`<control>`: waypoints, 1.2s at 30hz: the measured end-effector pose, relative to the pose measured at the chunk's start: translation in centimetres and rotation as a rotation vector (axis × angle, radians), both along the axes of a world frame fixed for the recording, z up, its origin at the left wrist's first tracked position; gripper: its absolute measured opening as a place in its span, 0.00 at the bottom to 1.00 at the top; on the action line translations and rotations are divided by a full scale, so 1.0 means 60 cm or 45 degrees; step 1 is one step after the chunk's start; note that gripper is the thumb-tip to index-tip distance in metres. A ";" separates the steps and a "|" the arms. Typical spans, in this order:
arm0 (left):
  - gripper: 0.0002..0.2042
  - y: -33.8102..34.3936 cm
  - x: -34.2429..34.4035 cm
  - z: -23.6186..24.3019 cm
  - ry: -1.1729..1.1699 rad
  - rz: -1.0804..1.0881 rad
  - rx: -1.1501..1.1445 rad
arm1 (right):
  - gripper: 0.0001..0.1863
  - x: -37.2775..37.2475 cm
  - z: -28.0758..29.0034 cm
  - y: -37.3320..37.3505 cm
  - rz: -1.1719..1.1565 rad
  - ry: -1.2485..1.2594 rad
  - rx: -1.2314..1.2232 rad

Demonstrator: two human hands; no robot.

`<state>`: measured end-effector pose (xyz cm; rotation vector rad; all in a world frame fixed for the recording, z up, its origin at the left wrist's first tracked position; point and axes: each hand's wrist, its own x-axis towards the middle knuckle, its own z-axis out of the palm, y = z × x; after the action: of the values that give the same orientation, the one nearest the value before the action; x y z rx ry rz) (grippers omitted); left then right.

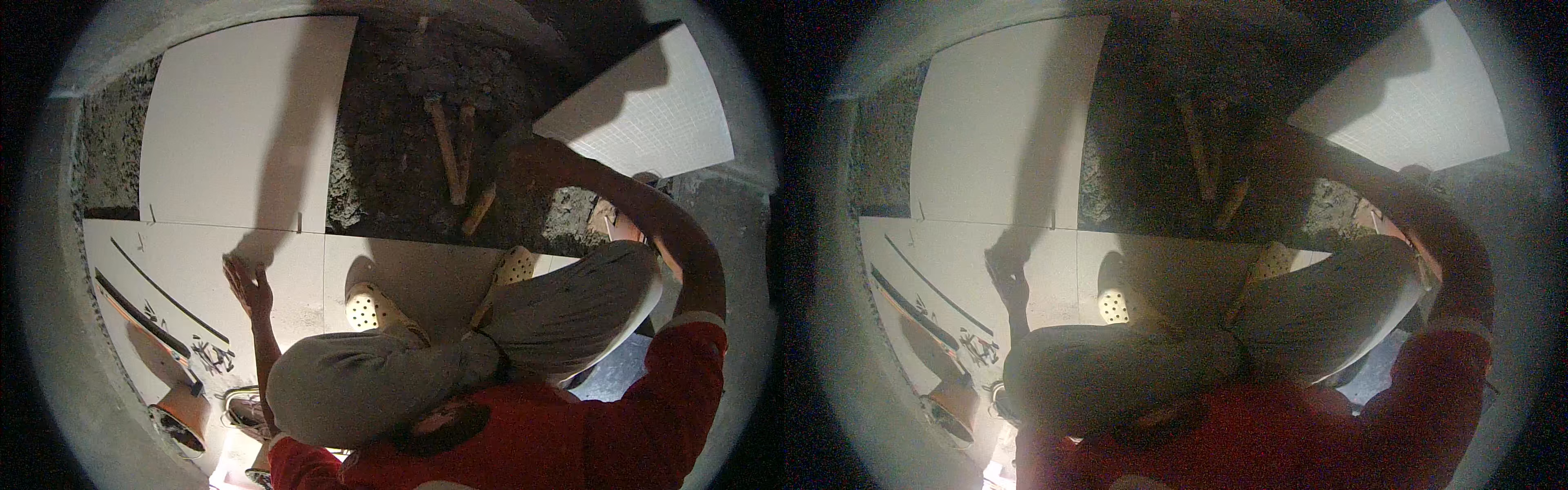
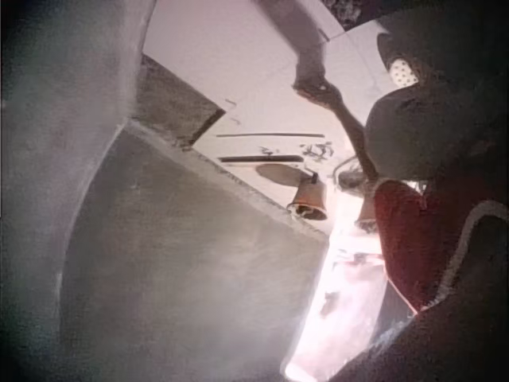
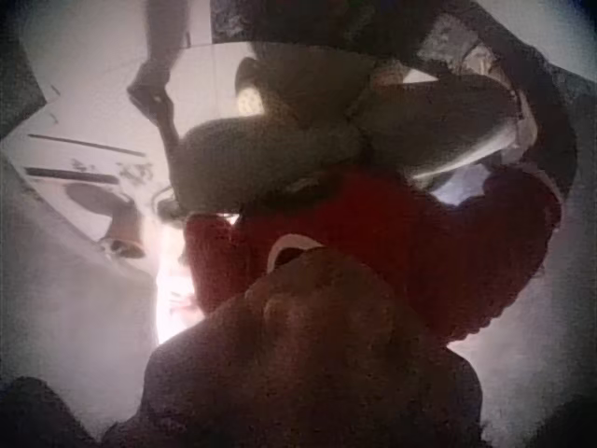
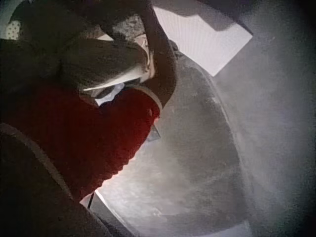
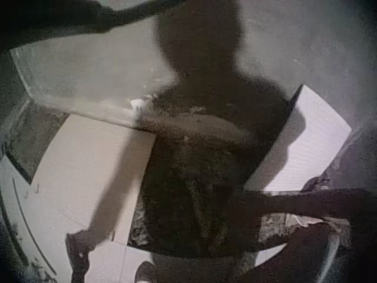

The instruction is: The person places white floor tiles onto a prepared subfloor, aligns them, and uses a hammer to tap them into place. The person also uses a trowel to spread and level the mortar or adhesive on the floor before laying additional tiles.

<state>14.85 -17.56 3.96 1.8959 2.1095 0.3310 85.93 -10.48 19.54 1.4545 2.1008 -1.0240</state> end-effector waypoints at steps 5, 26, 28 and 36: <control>0.34 -0.089 -0.033 0.035 -0.069 0.084 -0.125 | 0.22 0.189 -0.034 -0.113 -0.511 0.259 -0.106; 0.29 -0.378 0.263 0.351 -0.090 0.490 -0.873 | 0.19 0.182 -0.389 -0.433 -1.348 0.076 0.886; 0.29 -0.340 0.288 0.360 -0.082 0.420 -0.911 | 0.20 0.168 -0.391 -0.440 -1.473 0.149 0.750; 0.28 -0.099 0.399 0.400 -0.110 -0.018 -0.917 | 0.21 0.169 -0.339 -0.397 -1.481 0.124 0.822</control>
<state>38.78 -23.51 27.98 1.4299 1.8078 -0.3128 96.08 -34.32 -0.82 3.1699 1.5858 -0.7070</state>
